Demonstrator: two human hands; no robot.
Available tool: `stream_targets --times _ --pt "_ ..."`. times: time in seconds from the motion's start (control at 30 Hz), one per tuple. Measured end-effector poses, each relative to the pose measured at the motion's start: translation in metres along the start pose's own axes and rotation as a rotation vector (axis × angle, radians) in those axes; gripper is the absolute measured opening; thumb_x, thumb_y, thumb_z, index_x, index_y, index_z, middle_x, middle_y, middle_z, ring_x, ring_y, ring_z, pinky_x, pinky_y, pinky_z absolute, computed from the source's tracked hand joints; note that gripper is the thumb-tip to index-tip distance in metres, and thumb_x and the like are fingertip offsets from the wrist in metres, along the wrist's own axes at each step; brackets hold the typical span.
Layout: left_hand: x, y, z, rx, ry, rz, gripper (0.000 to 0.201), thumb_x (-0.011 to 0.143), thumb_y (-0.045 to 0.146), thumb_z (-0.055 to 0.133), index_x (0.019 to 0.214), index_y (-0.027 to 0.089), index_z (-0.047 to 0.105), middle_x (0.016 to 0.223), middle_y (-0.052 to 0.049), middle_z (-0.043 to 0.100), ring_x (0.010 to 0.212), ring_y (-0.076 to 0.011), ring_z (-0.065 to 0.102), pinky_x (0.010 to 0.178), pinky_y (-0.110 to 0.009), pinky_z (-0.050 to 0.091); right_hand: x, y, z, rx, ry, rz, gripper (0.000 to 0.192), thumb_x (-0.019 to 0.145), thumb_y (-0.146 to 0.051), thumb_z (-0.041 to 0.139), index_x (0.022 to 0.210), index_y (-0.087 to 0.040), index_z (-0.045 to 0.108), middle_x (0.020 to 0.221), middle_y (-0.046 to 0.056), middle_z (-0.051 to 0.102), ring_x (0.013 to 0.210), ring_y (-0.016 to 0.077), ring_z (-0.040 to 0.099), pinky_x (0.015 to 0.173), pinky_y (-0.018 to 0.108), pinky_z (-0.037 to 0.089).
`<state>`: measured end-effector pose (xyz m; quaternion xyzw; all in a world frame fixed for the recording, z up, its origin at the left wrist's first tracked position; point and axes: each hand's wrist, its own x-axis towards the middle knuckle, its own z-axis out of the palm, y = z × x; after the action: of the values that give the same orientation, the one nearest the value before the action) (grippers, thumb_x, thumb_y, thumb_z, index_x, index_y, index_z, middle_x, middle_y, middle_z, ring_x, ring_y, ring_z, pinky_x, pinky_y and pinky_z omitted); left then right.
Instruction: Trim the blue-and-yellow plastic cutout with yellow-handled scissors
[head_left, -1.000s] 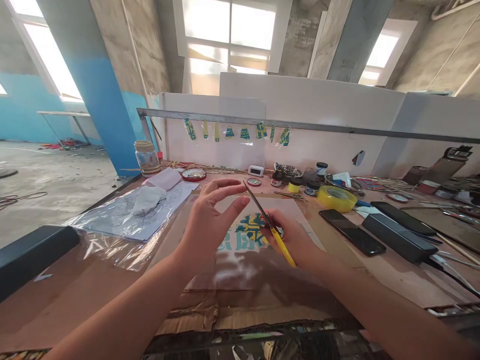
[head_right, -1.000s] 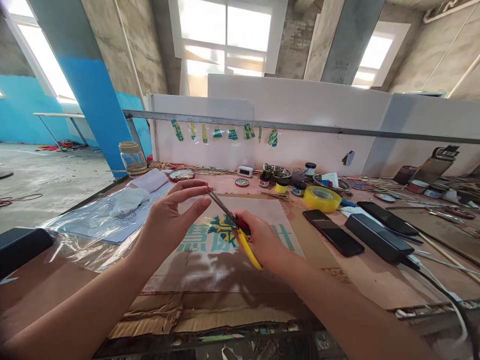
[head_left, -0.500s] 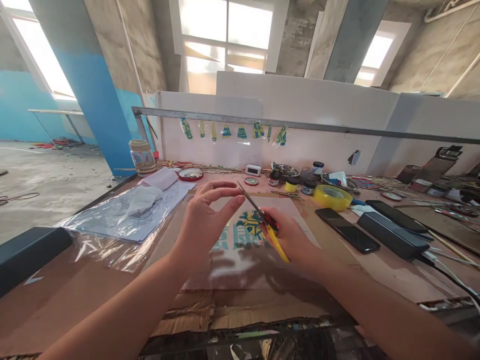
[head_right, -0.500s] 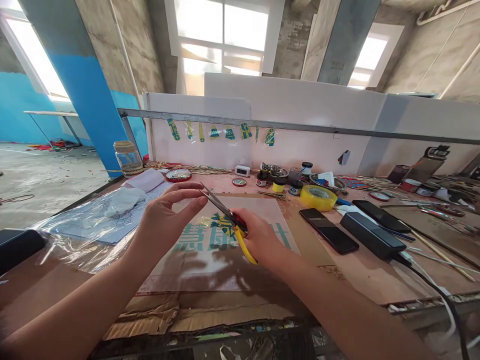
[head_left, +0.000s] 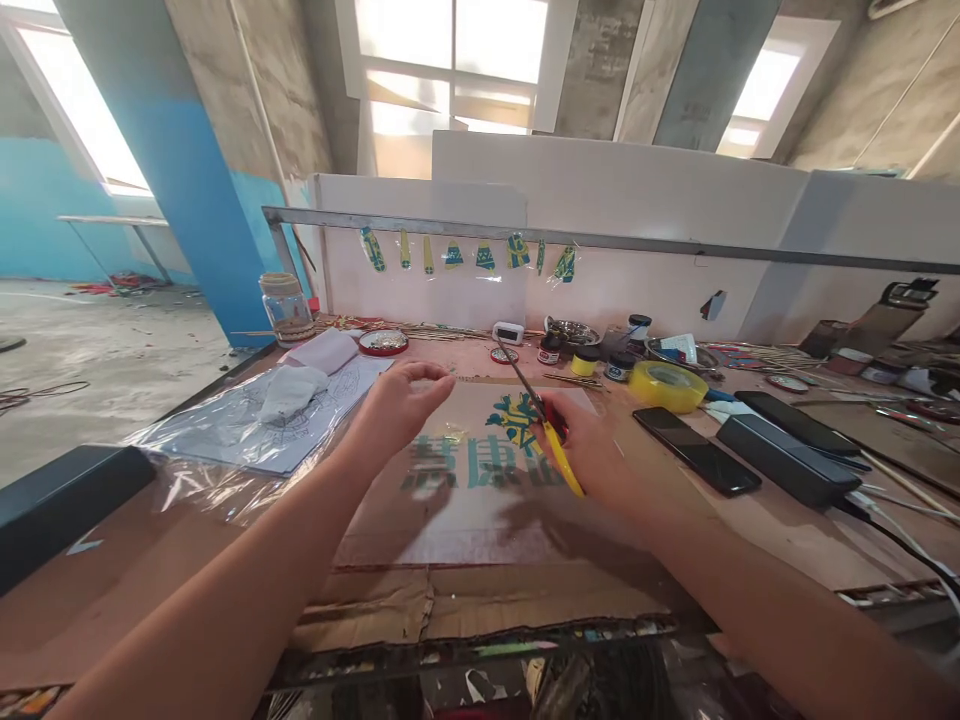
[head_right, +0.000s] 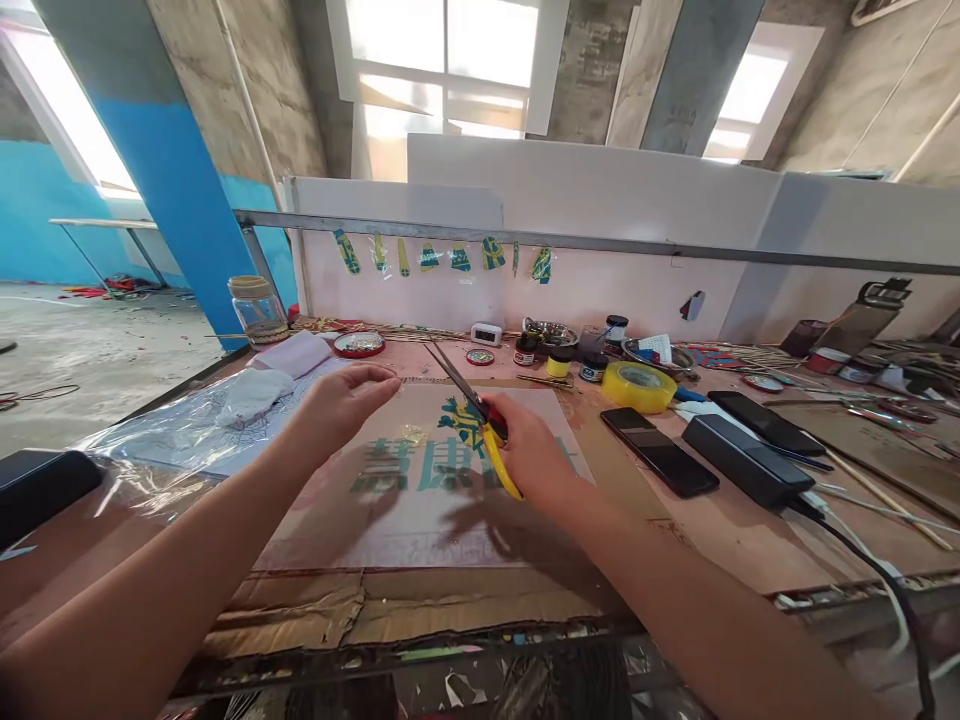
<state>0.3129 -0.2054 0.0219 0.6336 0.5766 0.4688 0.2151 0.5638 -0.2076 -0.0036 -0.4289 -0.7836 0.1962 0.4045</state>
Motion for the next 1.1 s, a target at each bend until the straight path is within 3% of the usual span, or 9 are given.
stream_targets --times 0.17,0.33,0.43,0.67,0.8,0.87,0.97,1.03,1.1 --pt "0.008 -0.022 0.007 0.216 -0.273 -0.006 0.034 0.075 0.054 0.062 0.076 0.022 0.074 0.071 0.0 0.069 0.071 -0.0211 0.061 0.063 -0.029 0.043 0.002 -0.002 -0.008 -0.031 0.079 -0.061 0.03 0.079 -0.024 0.064 0.108 -0.02 0.066 0.102 0.008 0.072 0.088 0.0245 0.064 0.078 0.035 0.051" --pt "0.009 -0.031 0.012 0.279 -0.333 0.004 0.037 0.076 0.056 0.058 0.078 0.023 0.075 0.077 -0.003 0.074 0.076 -0.0232 0.065 0.066 -0.03 0.044 0.001 -0.004 -0.011 -0.03 0.055 -0.066 0.028 0.081 -0.024 0.062 0.108 -0.02 0.066 0.1 0.007 0.072 0.085 0.022 0.064 0.076 0.033 0.051" --pt "0.01 -0.04 0.017 0.327 -0.371 -0.015 0.039 0.076 0.055 0.057 0.077 0.022 0.076 0.072 -0.003 0.074 0.069 -0.023 0.065 0.061 -0.03 0.043 0.0 -0.01 -0.013 -0.079 0.036 -0.059 0.03 0.08 -0.024 0.064 0.11 -0.019 0.066 0.101 0.008 0.072 0.087 0.0229 0.064 0.079 0.034 0.051" --pt "0.016 -0.051 0.028 0.527 -0.354 0.023 0.024 0.077 0.042 0.062 0.076 0.023 0.075 0.088 -0.008 0.077 0.085 -0.0267 0.068 0.074 -0.032 0.046 0.0 -0.005 -0.009 -0.049 0.066 -0.129 0.028 0.082 -0.025 0.063 0.11 -0.019 0.065 0.101 0.008 0.071 0.088 0.0229 0.064 0.079 0.034 0.051" --pt "0.016 -0.053 0.032 0.609 -0.317 0.029 0.018 0.078 0.037 0.063 0.08 0.022 0.072 0.093 -0.009 0.075 0.093 -0.03 0.067 0.084 -0.037 0.047 -0.001 -0.018 -0.016 -0.033 0.038 -0.089 0.017 0.083 -0.023 0.062 0.1 -0.019 0.061 0.09 0.006 0.07 0.078 0.0198 0.064 0.071 0.031 0.052" --pt "0.015 -0.056 0.033 0.617 -0.279 0.034 0.021 0.078 0.037 0.064 0.091 0.021 0.069 0.097 -0.011 0.073 0.096 -0.0307 0.067 0.086 -0.039 0.048 -0.002 -0.028 -0.022 -0.044 0.009 -0.047 0.01 0.083 -0.021 0.063 0.09 -0.021 0.056 0.082 0.004 0.067 0.073 0.0182 0.063 0.068 0.03 0.052" --pt "0.015 -0.059 0.029 0.59 -0.228 0.051 0.032 0.076 0.038 0.067 0.101 0.018 0.064 0.105 -0.014 0.071 0.102 -0.0326 0.065 0.088 -0.041 0.048 -0.003 -0.039 -0.027 0.015 0.001 -0.009 0.021 0.081 -0.016 0.066 0.082 -0.024 0.046 0.079 0.002 0.065 0.071 0.0171 0.063 0.067 0.03 0.053" --pt "0.016 -0.055 0.025 0.544 -0.222 0.078 0.029 0.082 0.043 0.062 0.097 0.018 0.064 0.105 -0.013 0.072 0.104 -0.0324 0.065 0.089 -0.041 0.048 -0.003 -0.043 -0.027 0.068 0.014 -0.003 0.026 0.08 -0.015 0.067 0.081 -0.025 0.043 0.08 0.002 0.064 0.072 0.0169 0.063 0.067 0.03 0.055" --pt "0.016 -0.046 0.022 0.465 -0.233 0.12 0.041 0.095 0.051 0.04 0.098 0.02 0.066 0.105 -0.011 0.073 0.102 -0.0275 0.067 0.089 -0.038 0.049 -0.004 -0.045 -0.026 0.094 0.021 -0.001 0.026 0.08 -0.016 0.067 0.082 -0.025 0.043 0.08 0.002 0.064 0.072 0.0169 0.063 0.066 0.03 0.055"
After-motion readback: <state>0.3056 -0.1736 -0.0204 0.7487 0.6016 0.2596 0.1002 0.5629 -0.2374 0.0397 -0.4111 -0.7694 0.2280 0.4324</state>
